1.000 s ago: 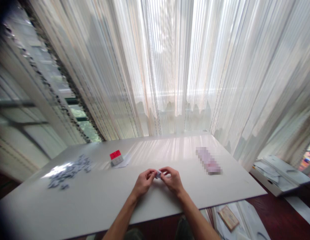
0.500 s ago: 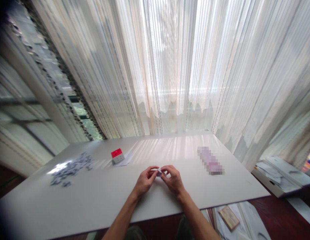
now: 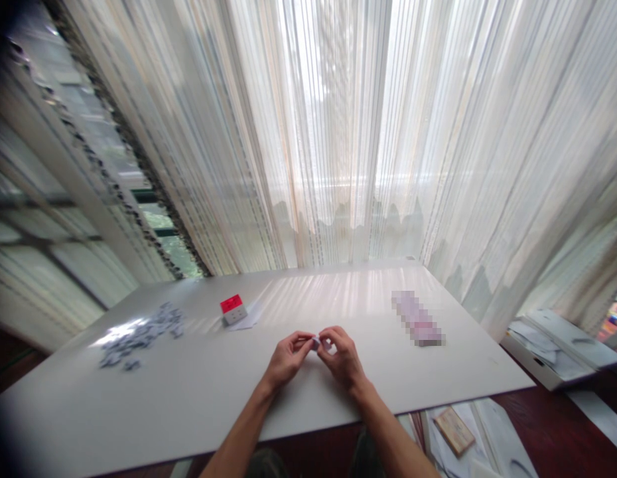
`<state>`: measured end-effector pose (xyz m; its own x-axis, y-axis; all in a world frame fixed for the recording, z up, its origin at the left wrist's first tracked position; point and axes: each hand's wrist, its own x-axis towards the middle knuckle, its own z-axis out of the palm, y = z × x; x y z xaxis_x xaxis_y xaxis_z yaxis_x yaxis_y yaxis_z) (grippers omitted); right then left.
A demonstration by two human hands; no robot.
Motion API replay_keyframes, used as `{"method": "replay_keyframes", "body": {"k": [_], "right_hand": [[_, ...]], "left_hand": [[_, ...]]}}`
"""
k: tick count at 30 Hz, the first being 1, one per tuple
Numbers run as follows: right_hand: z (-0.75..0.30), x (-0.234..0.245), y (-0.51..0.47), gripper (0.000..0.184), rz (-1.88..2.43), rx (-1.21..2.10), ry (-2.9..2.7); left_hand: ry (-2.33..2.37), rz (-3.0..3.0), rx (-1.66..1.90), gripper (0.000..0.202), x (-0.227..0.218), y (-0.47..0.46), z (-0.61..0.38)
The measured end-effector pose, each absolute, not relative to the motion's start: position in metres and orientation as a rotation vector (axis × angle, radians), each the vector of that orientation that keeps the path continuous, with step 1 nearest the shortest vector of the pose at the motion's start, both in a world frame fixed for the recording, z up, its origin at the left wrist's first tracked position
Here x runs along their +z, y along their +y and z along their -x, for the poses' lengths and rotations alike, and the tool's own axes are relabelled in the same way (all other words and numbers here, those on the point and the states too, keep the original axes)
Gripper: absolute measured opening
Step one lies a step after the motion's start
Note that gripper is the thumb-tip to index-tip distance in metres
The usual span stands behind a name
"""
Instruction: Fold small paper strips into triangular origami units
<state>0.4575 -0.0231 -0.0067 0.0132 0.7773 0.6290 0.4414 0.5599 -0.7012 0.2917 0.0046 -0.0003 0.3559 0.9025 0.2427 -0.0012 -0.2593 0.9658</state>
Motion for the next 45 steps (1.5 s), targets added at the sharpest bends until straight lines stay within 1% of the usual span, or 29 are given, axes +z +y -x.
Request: {"method": "replay_keyframes", "body": {"k": [9,14,23,26,29,30,35,45], "right_hand": [[-0.458,-0.006,-0.022,0.011,1.023,0.438,-1.612],[-0.462,-0.003,-0.023,0.012,1.062,0.540,-1.565],[-0.462,-0.012,-0.016,0.024,1.144,0.669,-1.525],[-0.463,-0.013,-0.015,0.026,1.158,0.660,-1.526],[-0.464,-0.013,-0.015,0.026,1.158,0.638,-1.504],[-0.464,-0.012,-0.015,0.025,1.156,0.634,-1.494],[-0.465,-0.008,-0.017,0.028,1.174,0.644,-1.465],[-0.466,-0.012,-0.015,0.032,1.174,0.726,-1.499]], "left_hand": [[0.897,-1.560,1.112,0.026,-0.003,0.008,-0.290],[0.913,-1.543,1.099,0.028,-0.005,0.010,-0.288],[0.931,-1.620,1.099,0.029,-0.003,0.008,-0.289],[0.900,-1.641,1.101,0.033,-0.003,0.006,-0.290],[0.900,-1.662,1.098,0.042,-0.003,0.005,-0.291],[0.917,-1.670,1.107,0.042,-0.004,0.006,-0.291],[0.970,-1.687,1.143,0.028,-0.004,0.007,-0.292],[0.996,-1.721,1.176,0.027,0.001,0.004,-0.293]]}}
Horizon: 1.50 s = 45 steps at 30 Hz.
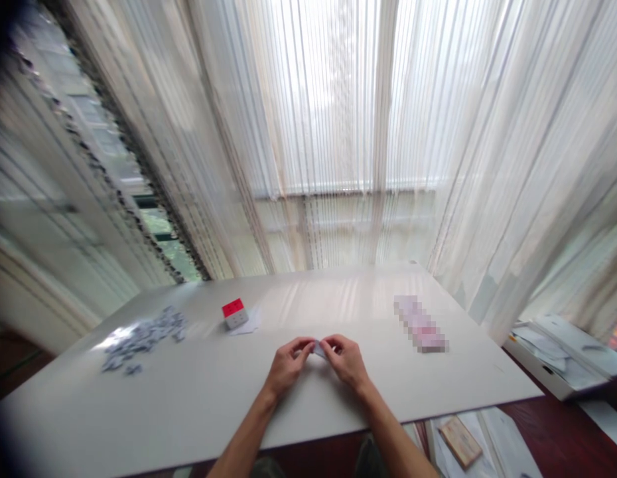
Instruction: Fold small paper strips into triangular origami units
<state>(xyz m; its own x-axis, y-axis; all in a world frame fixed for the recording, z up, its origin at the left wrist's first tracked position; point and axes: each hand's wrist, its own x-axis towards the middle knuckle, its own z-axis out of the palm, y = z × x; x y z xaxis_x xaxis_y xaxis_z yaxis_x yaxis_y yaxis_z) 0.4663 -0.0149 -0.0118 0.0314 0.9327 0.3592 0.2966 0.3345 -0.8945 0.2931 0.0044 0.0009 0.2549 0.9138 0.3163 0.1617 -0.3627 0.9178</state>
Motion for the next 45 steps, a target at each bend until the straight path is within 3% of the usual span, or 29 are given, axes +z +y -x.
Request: {"method": "replay_keyframes", "body": {"k": [22,33,39,45], "right_hand": [[-0.468,-0.008,-0.017,0.036,1.123,0.827,-1.536],[-0.468,-0.007,-0.018,0.033,1.183,0.712,-1.553],[-0.465,-0.005,-0.020,0.039,1.175,0.726,-1.536],[-0.465,-0.007,-0.019,0.032,1.169,0.755,-1.547]], "left_hand": [[0.949,-1.772,1.078,0.031,0.005,0.002,-0.292],[0.919,-1.725,1.109,0.031,-0.002,0.007,-0.292],[0.933,-1.705,1.157,0.030,-0.007,0.010,-0.291],[0.916,-1.703,1.124,0.031,-0.005,0.007,-0.290]]}}
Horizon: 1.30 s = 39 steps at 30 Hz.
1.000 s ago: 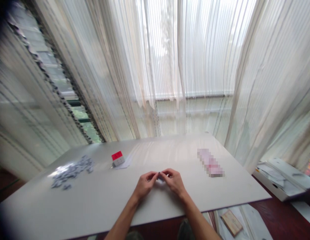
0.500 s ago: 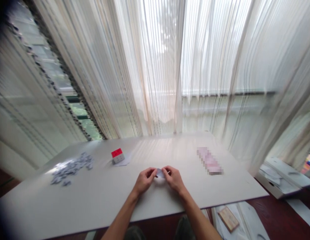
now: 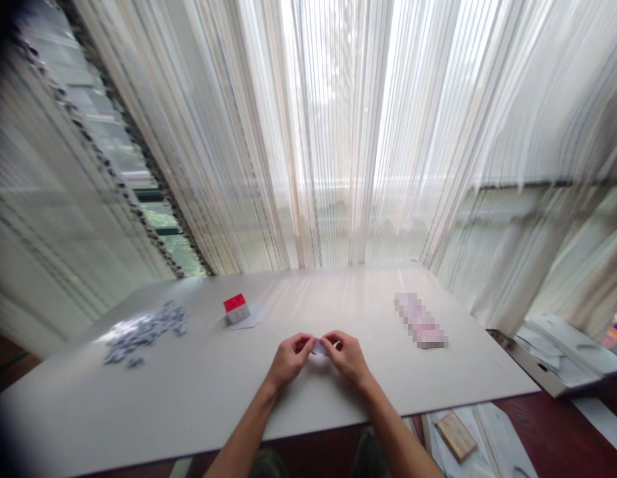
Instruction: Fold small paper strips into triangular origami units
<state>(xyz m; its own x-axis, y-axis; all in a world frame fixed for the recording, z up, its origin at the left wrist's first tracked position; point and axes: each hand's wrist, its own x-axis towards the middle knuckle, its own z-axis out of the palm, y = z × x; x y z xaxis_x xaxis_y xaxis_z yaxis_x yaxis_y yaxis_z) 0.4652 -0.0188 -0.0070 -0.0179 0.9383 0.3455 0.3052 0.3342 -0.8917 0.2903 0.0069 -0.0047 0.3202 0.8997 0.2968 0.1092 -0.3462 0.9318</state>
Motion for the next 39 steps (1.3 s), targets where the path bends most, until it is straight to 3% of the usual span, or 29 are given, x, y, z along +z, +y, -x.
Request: {"method": "replay_keyframes", "body": {"k": [27,36,39], "right_hand": [[-0.4681,-0.0152,-0.0124,0.029,1.129,0.819,-1.486],[-0.4654,-0.0117,-0.0159,0.045,1.056,0.850,-1.485],[-0.4651,-0.0144,-0.0144,0.035,1.086,0.826,-1.475]], "left_hand": [[0.874,-1.650,1.070,0.029,-0.0038,0.0067,-0.2920],[0.981,-1.523,1.202,0.028,-0.0079,0.0113,-0.2872],[0.939,-1.580,1.156,0.028,-0.0055,0.0084,-0.2878]]}}
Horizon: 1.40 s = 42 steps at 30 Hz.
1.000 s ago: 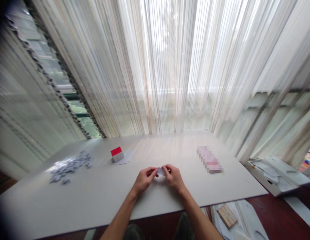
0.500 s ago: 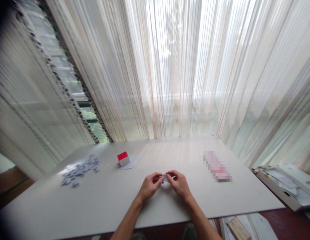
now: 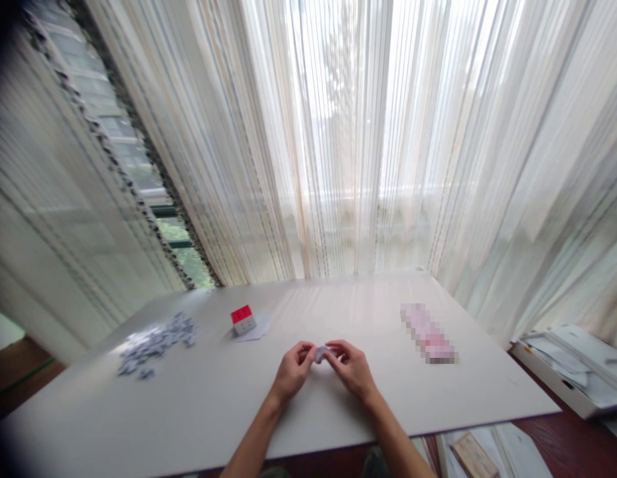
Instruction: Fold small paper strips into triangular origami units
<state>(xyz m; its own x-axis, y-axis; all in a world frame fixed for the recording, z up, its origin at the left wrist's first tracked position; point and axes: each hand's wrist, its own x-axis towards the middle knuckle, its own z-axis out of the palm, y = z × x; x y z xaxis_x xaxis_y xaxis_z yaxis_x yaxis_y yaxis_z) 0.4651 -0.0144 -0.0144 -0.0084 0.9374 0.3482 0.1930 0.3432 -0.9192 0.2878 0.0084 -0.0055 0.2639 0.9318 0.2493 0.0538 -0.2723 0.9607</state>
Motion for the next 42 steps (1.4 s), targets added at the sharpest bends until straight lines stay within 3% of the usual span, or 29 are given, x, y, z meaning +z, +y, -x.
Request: {"method": "replay_keyframes", "body": {"k": [9,23,42], "right_hand": [[-0.467,-0.015,-0.014,0.033,1.104,0.792,-1.401],[-0.469,-0.015,-0.012,0.041,1.125,0.816,-1.437],[-0.474,-0.008,-0.014,0.044,1.120,0.920,-1.394]], "left_hand": [[0.937,-1.763,0.912,0.033,-0.004,0.002,-0.291],[0.935,-1.750,1.102,0.036,0.003,0.003,-0.293],[0.933,-1.741,0.902,0.042,0.007,-0.005,-0.293]]}}
